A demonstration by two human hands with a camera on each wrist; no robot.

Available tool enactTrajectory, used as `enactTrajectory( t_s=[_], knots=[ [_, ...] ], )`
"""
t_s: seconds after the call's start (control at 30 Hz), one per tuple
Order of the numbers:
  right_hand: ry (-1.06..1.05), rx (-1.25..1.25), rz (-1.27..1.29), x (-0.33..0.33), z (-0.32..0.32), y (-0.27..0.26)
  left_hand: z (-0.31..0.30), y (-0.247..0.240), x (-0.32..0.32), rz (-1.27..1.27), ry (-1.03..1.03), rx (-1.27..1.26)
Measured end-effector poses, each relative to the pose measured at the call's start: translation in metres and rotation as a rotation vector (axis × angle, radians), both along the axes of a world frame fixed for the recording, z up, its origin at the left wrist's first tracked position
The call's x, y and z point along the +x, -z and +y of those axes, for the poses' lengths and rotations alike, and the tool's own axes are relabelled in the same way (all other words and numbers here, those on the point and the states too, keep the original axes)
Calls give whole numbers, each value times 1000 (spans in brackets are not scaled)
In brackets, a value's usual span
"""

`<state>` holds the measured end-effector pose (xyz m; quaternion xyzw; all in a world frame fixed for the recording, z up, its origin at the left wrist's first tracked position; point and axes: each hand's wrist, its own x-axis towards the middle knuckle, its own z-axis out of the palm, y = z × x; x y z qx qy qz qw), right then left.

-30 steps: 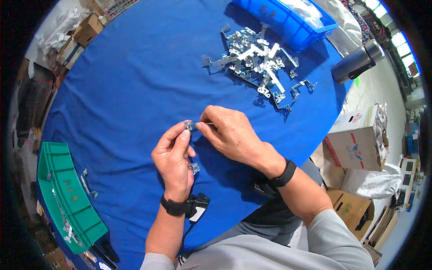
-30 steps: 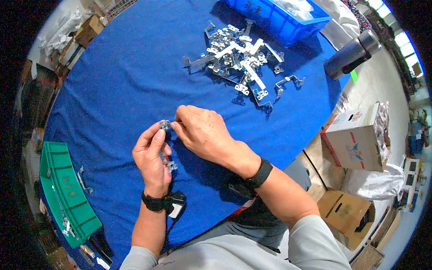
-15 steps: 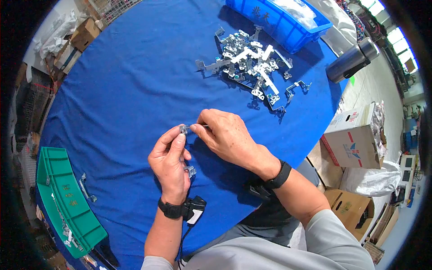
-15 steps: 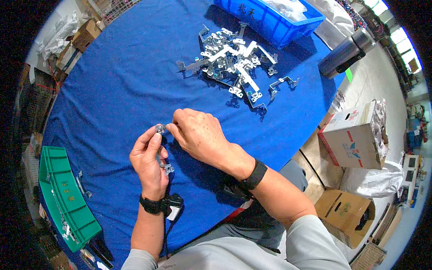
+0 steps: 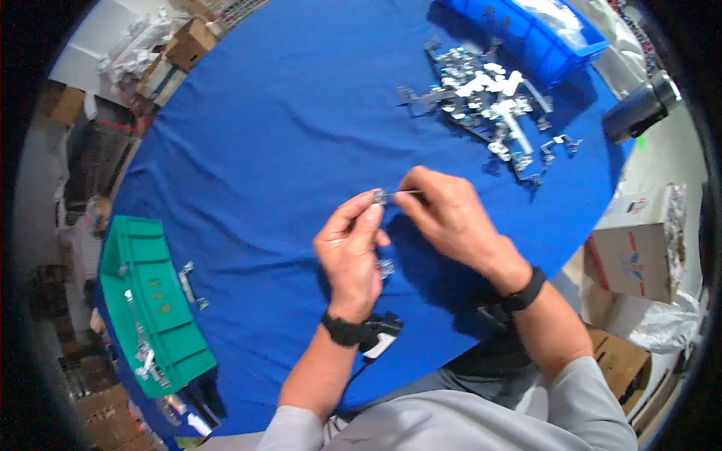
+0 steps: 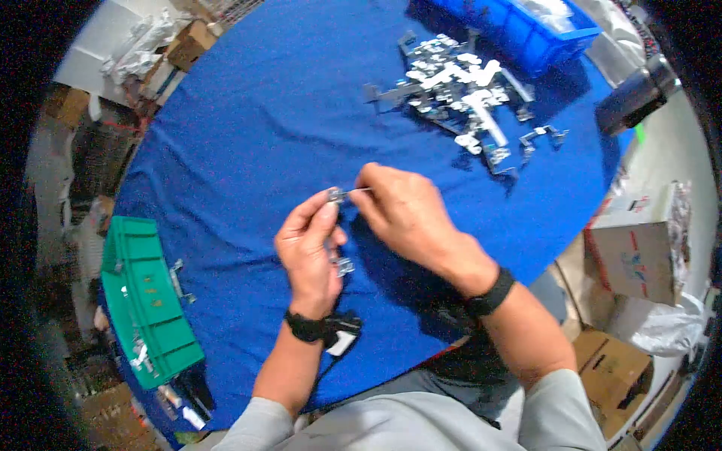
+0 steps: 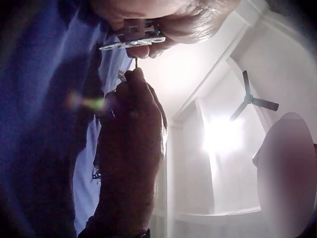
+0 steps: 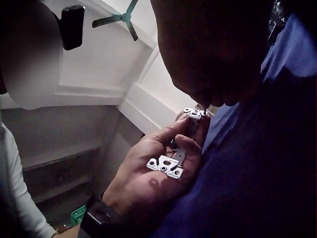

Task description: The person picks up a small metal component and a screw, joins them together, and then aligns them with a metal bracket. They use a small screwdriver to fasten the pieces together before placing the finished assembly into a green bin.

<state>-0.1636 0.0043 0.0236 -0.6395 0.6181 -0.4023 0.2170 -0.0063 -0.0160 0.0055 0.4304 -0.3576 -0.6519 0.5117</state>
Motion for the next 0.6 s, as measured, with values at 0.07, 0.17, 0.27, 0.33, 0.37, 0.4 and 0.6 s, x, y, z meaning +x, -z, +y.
enactTrajectory(
  t_s=[0.07,0.17,0.27,0.33,0.37,0.4,0.6],
  knots=[
    [-11,49,-10,-1,0,-5,0,-2,0,0,5,-15],
    [-8,-12,15,-1,1,1,0,-2,-1,-20,4,-6],
    [-30,-89,27,-3,0,2,0,0,0,-35,13,-7],
    [-24,-72,-18,0,1,0,0,-6,1,-19,4,31],
    [-26,-73,-17,1,-1,1,0,-3,2,9,10,19],
    [-24,-94,0,1,-1,2,0,-2,1,21,19,27],
    [-36,-136,-55,1,-1,1,-1,-2,0,45,-12,5]
  ],
)
